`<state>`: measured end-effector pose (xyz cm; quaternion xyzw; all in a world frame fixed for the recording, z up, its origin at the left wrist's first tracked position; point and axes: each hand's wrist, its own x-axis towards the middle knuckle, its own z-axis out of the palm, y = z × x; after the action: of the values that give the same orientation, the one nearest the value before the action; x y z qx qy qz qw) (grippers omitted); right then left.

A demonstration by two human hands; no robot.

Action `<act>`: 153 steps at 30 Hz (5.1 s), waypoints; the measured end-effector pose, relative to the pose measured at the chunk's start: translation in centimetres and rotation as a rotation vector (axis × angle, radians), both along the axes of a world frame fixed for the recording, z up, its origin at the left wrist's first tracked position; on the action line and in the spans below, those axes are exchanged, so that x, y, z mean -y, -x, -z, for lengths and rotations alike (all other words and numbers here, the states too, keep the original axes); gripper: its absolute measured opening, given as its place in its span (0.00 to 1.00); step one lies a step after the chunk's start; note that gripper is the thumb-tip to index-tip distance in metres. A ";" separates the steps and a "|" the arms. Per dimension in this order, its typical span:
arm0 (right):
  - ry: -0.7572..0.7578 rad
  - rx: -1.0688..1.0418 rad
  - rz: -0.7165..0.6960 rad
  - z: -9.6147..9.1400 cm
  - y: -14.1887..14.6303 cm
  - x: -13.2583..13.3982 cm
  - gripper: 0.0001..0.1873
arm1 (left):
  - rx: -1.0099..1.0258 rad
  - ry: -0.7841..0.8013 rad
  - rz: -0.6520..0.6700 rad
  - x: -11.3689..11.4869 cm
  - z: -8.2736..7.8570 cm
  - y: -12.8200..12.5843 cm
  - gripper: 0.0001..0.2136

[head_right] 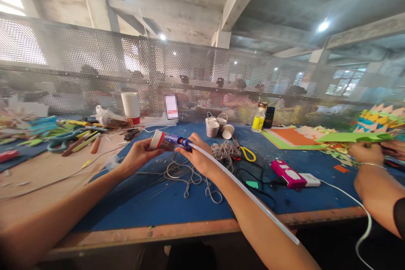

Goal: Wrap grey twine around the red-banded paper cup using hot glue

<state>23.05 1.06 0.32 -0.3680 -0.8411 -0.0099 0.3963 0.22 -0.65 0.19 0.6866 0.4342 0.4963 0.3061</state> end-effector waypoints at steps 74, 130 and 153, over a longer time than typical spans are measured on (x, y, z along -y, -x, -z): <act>0.950 -0.534 0.062 3.3 -2.7 -6.4 0.11 | 0.272 0.210 0.101 -1.0 0.7 0.3 0.15; 0.386 -0.483 -0.222 0.3 0.2 -1.9 0.13 | 0.262 0.394 0.428 0.5 0.8 -0.9 0.18; 0.366 -0.441 -0.165 0.8 0.0 -2.4 0.14 | 0.200 0.348 0.450 0.6 1.0 -0.9 0.17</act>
<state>23.09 3.41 -0.44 -0.3570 -0.7495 0.2542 0.4961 1.16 -1.20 -0.82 0.6506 0.3173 0.3991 0.5628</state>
